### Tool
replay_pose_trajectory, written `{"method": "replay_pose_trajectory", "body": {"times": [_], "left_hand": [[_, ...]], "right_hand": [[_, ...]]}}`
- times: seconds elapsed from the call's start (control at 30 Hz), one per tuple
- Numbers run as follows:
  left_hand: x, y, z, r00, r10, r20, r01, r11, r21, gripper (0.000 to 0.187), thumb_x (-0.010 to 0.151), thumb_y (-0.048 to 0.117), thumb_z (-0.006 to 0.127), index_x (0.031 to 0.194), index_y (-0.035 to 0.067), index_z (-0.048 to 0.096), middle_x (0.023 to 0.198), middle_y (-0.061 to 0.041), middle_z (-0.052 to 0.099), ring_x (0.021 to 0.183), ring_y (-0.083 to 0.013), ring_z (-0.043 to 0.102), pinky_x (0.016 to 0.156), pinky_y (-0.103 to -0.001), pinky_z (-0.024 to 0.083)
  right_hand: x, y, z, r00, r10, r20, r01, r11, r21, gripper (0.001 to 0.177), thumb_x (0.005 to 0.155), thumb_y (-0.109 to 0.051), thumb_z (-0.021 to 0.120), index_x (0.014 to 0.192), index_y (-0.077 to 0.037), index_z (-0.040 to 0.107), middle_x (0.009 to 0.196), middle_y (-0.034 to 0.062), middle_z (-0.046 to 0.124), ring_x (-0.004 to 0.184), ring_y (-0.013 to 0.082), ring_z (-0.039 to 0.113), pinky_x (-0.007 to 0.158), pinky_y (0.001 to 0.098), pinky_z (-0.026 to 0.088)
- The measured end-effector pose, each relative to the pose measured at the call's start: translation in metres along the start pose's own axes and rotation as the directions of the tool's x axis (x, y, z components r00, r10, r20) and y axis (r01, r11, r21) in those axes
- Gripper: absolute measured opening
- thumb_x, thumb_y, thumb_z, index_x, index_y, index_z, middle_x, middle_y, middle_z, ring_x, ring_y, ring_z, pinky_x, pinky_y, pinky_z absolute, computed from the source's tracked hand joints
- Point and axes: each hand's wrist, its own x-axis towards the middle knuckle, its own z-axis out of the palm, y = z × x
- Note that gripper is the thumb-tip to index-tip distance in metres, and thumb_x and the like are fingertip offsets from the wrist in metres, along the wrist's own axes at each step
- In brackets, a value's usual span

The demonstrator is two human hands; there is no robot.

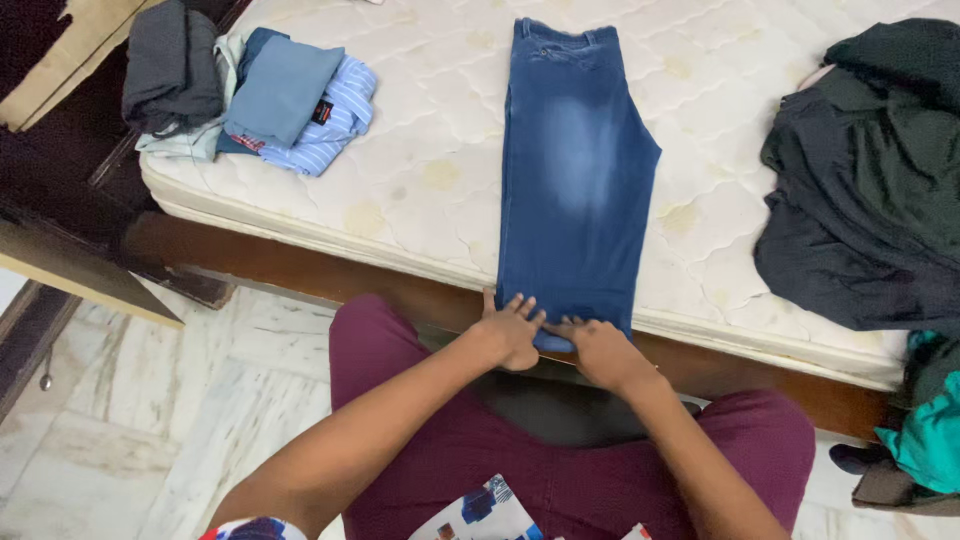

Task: The person folds a pair of blue jeans and a pair of dark green trousers on a bed. They smooth and align each garment, fold them in half lengthwise, then fold the bottom up and the top down to create compact rectangles before stacking them.

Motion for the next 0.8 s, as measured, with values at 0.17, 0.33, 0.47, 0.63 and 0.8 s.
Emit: {"method": "replay_pose_trajectory", "body": {"times": [0.17, 0.33, 0.47, 0.63, 0.8], "left_hand": [[0.006, -0.022, -0.019, 0.998, 0.045, -0.053, -0.056, 0.970, -0.236, 0.058, 0.088, 0.022, 0.049, 0.144, 0.010, 0.059, 0.153, -0.022, 0.051, 0.146, -0.0395, 0.041, 0.121, -0.069, 0.013], [0.034, -0.067, -0.036, 0.814, 0.133, -0.566, -0.454, 0.754, -0.475, 0.050, 0.079, 0.020, 0.072, 0.126, 0.005, 0.069, 0.125, -0.019, 0.072, 0.120, -0.0357, 0.069, 0.107, -0.046, 0.053], [0.060, -0.080, -0.036, 0.595, -0.155, -0.789, -0.595, 0.574, -0.562, 0.053, 0.072, 0.018, 0.086, 0.120, 0.003, 0.071, 0.111, -0.018, 0.074, 0.110, -0.0321, 0.070, 0.094, -0.040, 0.055], [0.091, -0.078, -0.022, 0.715, -0.469, -0.518, -0.470, 0.226, -0.854, 0.079, 0.073, 0.029, 0.090, 0.134, -0.001, 0.050, 0.111, -0.016, 0.068, 0.102, -0.0226, 0.069, 0.087, -0.036, 0.059], [0.107, -0.085, 0.000, 0.705, -0.469, -0.533, -0.494, 0.214, -0.843, 0.074, 0.075, 0.027, 0.089, 0.132, -0.004, 0.055, 0.113, -0.019, 0.071, 0.104, -0.0240, 0.070, 0.089, -0.035, 0.059]], "right_hand": [[-0.023, -0.002, -0.044, 0.996, 0.091, -0.019, -0.091, 0.995, 0.039, 0.064, 0.090, -0.005, 0.059, 0.149, -0.026, 0.049, 0.125, 0.0205, 0.069, 0.117, 0.0387, 0.066, 0.102, 0.0467, 0.051], [-0.023, 0.006, -0.097, 0.972, 0.110, -0.209, -0.088, 0.990, 0.111, 0.070, 0.077, -0.013, 0.073, 0.143, -0.022, 0.050, 0.116, 0.0207, 0.072, 0.107, 0.0416, 0.068, 0.096, 0.0487, 0.052], [0.002, 0.031, -0.106, 0.871, 0.366, -0.328, -0.217, 0.886, 0.410, 0.058, 0.082, -0.026, 0.080, 0.134, -0.017, 0.056, 0.110, 0.0217, 0.073, 0.099, 0.0410, 0.071, 0.090, 0.0475, 0.055], [0.056, 0.064, -0.067, 0.745, 0.467, -0.476, -0.082, 0.772, 0.630, 0.055, 0.090, -0.030, 0.076, 0.135, -0.011, 0.053, 0.111, 0.0250, 0.071, 0.100, 0.0385, 0.072, 0.086, 0.0455, 0.057], [0.072, 0.072, -0.022, 0.666, 0.510, -0.544, -0.130, 0.798, 0.589, 0.053, 0.098, -0.030, 0.071, 0.140, -0.006, 0.050, 0.114, 0.0292, 0.069, 0.105, 0.0442, 0.067, 0.093, 0.0502, 0.050]]}}
